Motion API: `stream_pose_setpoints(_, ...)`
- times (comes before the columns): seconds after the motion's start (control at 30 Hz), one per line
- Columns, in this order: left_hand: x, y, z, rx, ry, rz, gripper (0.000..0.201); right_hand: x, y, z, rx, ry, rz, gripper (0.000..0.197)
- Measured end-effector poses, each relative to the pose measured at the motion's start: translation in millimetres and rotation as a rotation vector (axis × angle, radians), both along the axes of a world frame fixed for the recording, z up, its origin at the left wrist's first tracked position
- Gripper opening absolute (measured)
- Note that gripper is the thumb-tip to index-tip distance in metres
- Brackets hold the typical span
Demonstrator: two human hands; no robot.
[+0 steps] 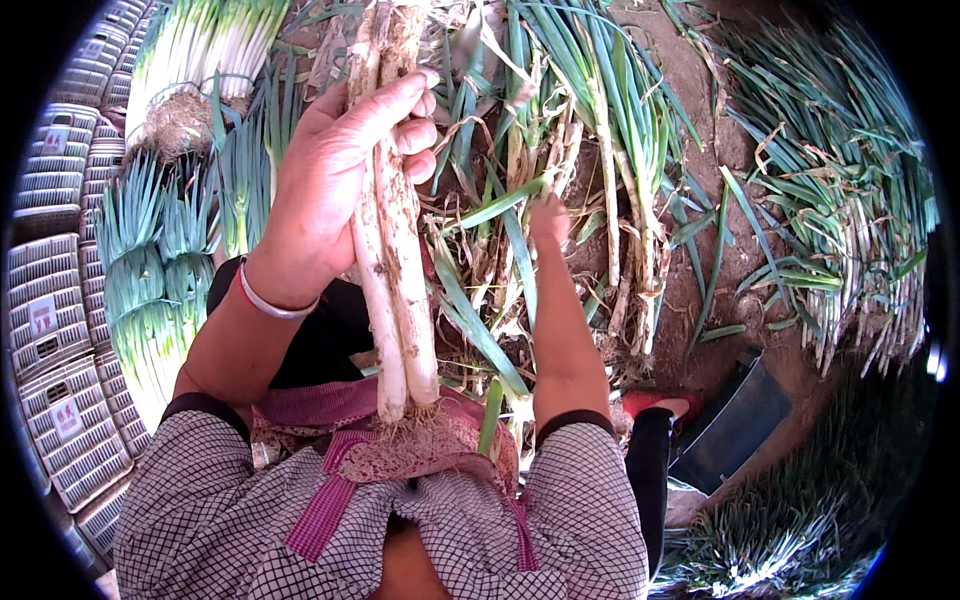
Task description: The person sorts green onions by hand, peeling away dry outer layers and placing the cleaned stalks into a blue bin.
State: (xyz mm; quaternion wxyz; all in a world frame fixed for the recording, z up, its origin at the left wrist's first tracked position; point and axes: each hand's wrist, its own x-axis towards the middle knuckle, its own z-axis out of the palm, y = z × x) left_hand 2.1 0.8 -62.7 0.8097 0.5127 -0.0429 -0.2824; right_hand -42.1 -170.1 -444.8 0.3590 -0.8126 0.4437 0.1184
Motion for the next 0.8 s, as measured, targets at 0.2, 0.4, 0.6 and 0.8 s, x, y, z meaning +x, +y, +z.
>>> stream_pose_setpoints(0.2,0.6,12.0,-14.4,0.06,0.083,-0.031,0.019,-86.2,11.8,238.0,0.235,-0.915,-0.216,0.049)
stream_pose_setpoints(0.4,-27.6,2.9,-49.8,0.133,0.367,-0.206,0.026,-144.1,166.4,254.3,0.517,-0.907,0.118,0.036)
stream_pose_setpoints(0.6,-3.9,13.2,-34.1,-0.221,0.287,-0.354,0.028,-112.1,83.2,112.9,0.092,-0.627,0.081,0.046)
stream_pose_setpoints(0.8,23.3,28.7,15.4,-0.49,0.044,-0.403,0.046,-115.7,157.4,38.5,-0.015,-0.255,0.059,0.043)
